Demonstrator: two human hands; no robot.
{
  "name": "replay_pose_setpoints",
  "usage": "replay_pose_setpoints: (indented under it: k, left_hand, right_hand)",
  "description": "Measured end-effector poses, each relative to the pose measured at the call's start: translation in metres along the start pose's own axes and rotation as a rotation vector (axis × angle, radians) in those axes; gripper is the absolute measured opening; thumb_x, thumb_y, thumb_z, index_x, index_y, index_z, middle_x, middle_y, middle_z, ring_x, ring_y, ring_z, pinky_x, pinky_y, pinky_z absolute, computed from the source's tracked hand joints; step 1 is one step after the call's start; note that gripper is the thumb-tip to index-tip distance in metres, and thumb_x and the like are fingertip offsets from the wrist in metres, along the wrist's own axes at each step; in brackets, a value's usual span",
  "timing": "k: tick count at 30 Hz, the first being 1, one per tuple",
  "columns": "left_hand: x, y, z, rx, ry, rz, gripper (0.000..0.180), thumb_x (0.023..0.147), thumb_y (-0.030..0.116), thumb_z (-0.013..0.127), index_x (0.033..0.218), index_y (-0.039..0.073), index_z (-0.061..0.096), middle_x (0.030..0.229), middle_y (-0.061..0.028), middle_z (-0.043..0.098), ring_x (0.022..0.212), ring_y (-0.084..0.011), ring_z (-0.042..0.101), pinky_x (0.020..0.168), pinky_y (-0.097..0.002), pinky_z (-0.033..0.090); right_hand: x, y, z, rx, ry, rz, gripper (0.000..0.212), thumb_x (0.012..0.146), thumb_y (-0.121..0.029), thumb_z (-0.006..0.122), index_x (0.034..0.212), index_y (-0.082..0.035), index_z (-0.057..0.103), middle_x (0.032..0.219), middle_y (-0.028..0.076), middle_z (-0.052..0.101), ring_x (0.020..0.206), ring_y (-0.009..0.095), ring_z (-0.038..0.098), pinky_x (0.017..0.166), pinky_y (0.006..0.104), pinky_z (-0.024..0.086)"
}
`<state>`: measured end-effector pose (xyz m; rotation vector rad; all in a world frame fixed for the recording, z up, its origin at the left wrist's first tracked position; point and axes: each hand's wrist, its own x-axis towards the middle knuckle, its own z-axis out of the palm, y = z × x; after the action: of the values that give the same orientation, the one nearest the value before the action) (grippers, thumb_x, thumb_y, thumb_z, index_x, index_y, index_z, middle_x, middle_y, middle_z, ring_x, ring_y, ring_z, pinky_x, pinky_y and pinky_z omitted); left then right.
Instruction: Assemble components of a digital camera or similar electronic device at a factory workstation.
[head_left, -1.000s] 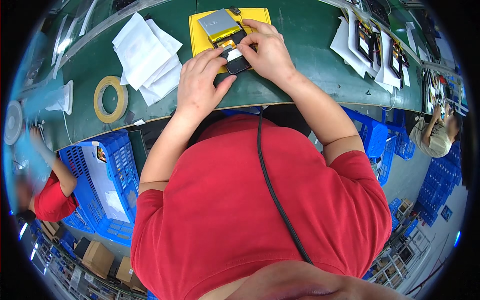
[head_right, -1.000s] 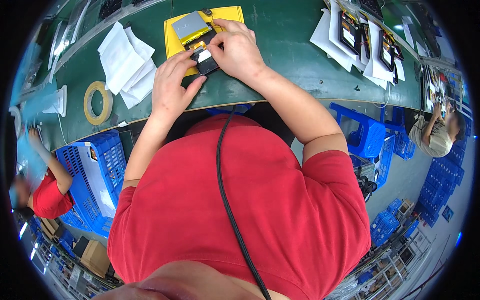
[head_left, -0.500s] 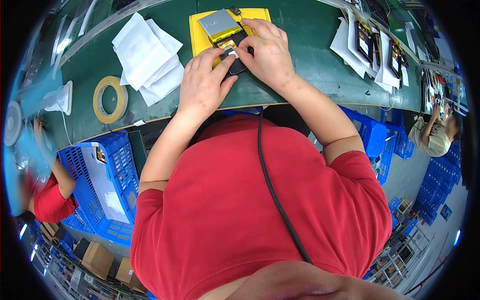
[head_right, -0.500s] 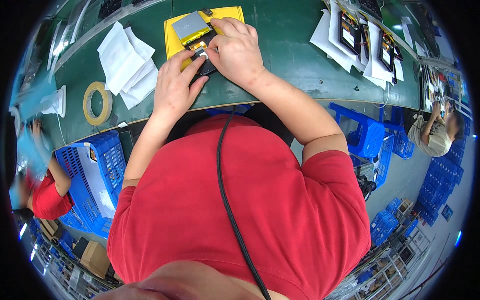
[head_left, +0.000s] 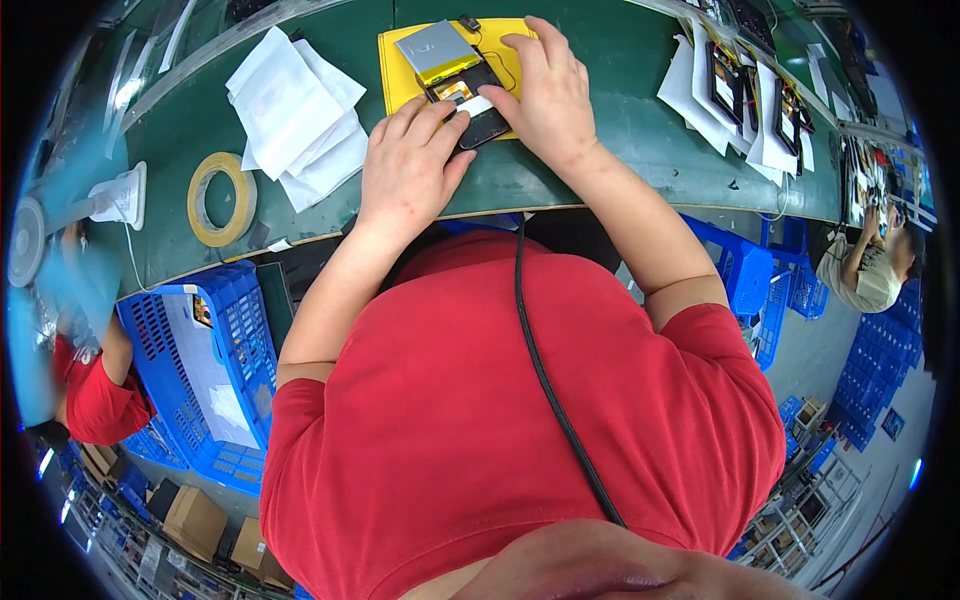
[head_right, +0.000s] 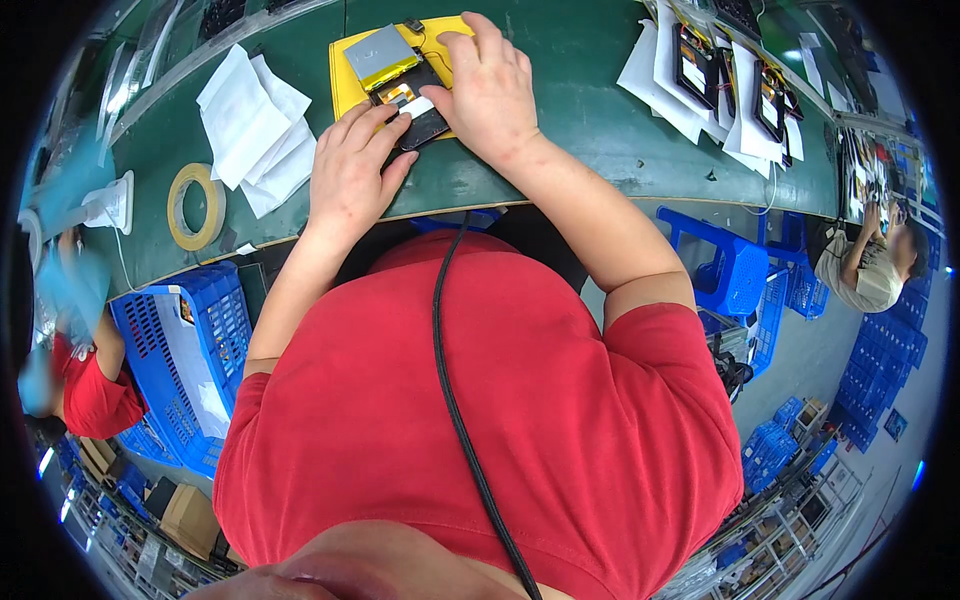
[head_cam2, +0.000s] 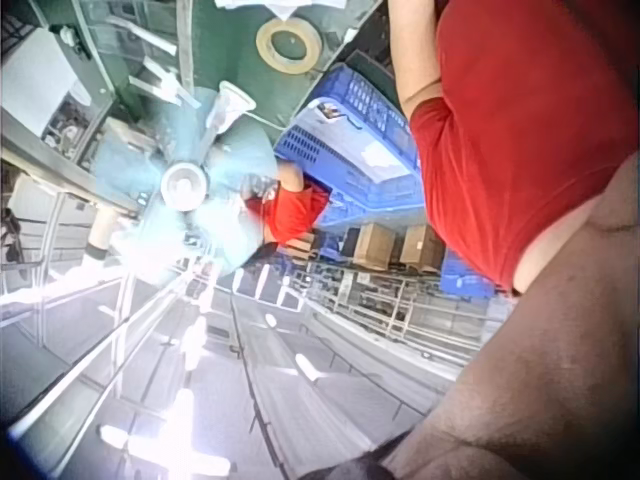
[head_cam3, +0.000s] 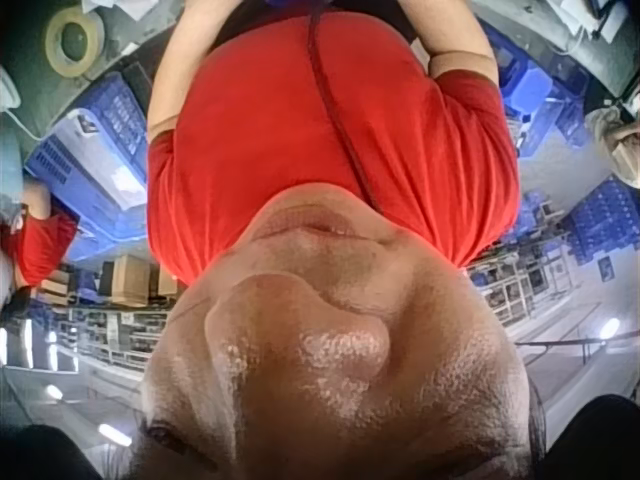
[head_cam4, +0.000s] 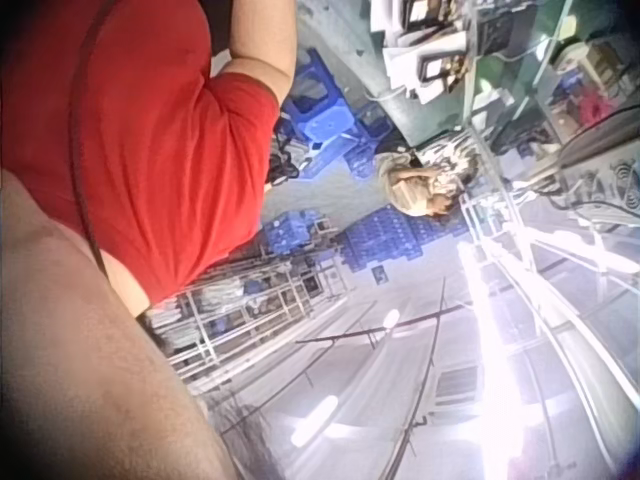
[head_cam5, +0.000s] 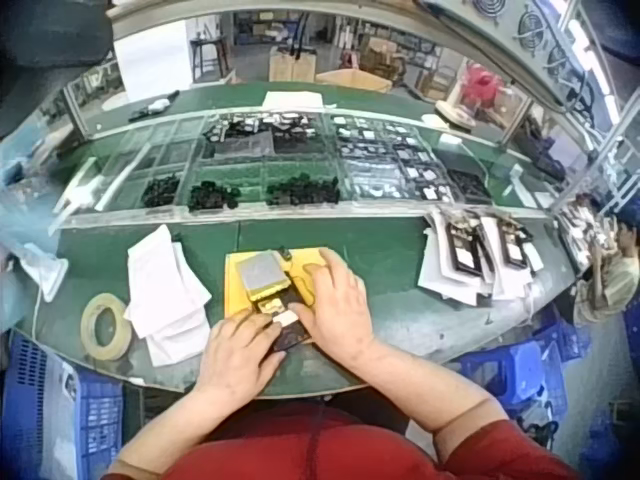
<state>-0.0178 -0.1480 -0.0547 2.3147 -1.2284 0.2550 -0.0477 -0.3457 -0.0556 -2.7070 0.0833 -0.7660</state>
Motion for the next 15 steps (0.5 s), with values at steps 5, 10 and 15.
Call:
replay_pose_setpoints:
  k: [5, 10, 15]
  left_hand:
    - [0.003, 0.004, -0.002, 0.015, -0.048, -0.02, 0.043, 0.08, 0.021, 0.074, 0.122, 0.013, 0.064, 0.121, -0.0091, 0.058, 0.116, -0.03, 0.052, 0.096, -0.0423, 0.043]
    - [0.011, 0.011, 0.0, 0.124, -0.053, -0.036, 0.048, 0.077, 0.026, 0.073, 0.124, 0.019, 0.064, 0.115, -0.0091, 0.056, 0.107, -0.0284, 0.052, 0.09, -0.0428, 0.043]
    - [0.023, 0.017, -0.003, 0.203, -0.126, -0.072, 0.05, 0.076, 0.032, 0.072, 0.124, 0.023, 0.065, 0.11, -0.0086, 0.055, 0.101, -0.0269, 0.052, 0.086, -0.0423, 0.042]
  right_hand:
    - [0.0, -0.001, 0.006, -0.063, 0.019, -0.044, 0.051, 0.071, -0.018, 0.081, 0.116, -0.011, 0.06, 0.131, 0.013, 0.052, 0.111, 0.033, 0.056, 0.095, 0.0455, 0.042]
    - [0.0, 0.016, -0.003, 0.184, 0.055, 0.01, 0.012, 0.079, -0.012, 0.074, 0.089, -0.006, 0.071, 0.1, 0.01, 0.065, 0.096, 0.03, 0.062, 0.082, 0.038, 0.05]
    - [0.0, 0.014, -0.011, 0.237, -0.157, 0.05, 0.009, 0.079, -0.015, 0.072, 0.085, -0.008, 0.074, 0.089, 0.009, 0.066, 0.089, 0.03, 0.062, 0.08, 0.0398, 0.051]
